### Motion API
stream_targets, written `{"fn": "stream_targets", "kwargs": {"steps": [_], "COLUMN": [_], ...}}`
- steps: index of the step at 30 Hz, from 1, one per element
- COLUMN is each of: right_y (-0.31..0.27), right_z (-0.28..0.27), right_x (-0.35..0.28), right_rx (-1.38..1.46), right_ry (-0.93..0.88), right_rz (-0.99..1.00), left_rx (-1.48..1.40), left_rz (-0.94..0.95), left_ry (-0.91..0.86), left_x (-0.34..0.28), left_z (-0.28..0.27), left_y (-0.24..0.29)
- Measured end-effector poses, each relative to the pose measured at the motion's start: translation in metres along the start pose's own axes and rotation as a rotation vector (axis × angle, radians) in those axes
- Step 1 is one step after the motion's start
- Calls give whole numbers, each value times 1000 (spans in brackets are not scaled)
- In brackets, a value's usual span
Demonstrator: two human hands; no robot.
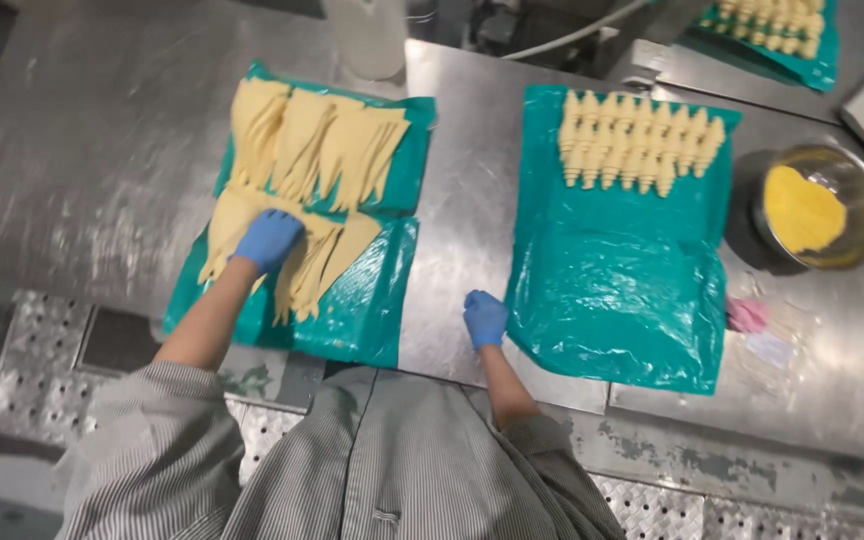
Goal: Rolling pre-cut triangular pieces of dough into croissant shapes on a metal workbench.
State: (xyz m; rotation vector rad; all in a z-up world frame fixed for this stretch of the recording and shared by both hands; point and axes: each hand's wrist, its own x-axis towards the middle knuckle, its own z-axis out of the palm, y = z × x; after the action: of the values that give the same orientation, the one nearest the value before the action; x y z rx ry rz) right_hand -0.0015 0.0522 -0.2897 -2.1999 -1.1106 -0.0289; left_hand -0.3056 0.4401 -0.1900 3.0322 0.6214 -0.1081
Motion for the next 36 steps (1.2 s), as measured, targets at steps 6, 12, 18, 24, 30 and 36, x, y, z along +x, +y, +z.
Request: {"fn": "stream_targets", "kwargs": {"steps": [6,12,18,24,30,36], "right_y": [-24,-24,-25,-23,-20,-26], "right_z": [-24,-25,-27,-27,-24,-29], "right_x": [1,-2,-4,-3,-5,-1], "right_rx": [117,78,153,190,187,190], "right_ry": [43,24,47,65,43,3], "right_rz": [-5,-30,15,-6,52,125], "left_rx": [163,142,301,338,239,-232], "left_rz": [12,-18,102,162,196,-56], "left_ry": [-109,-181,-174,-230,-187,-156], "left_x": [1,5,-25,-53,-52,-22], "left_z": [-40,-54,-30,-52,-85,-195], "left_y": [27,3,-18,-19,5,76]}}
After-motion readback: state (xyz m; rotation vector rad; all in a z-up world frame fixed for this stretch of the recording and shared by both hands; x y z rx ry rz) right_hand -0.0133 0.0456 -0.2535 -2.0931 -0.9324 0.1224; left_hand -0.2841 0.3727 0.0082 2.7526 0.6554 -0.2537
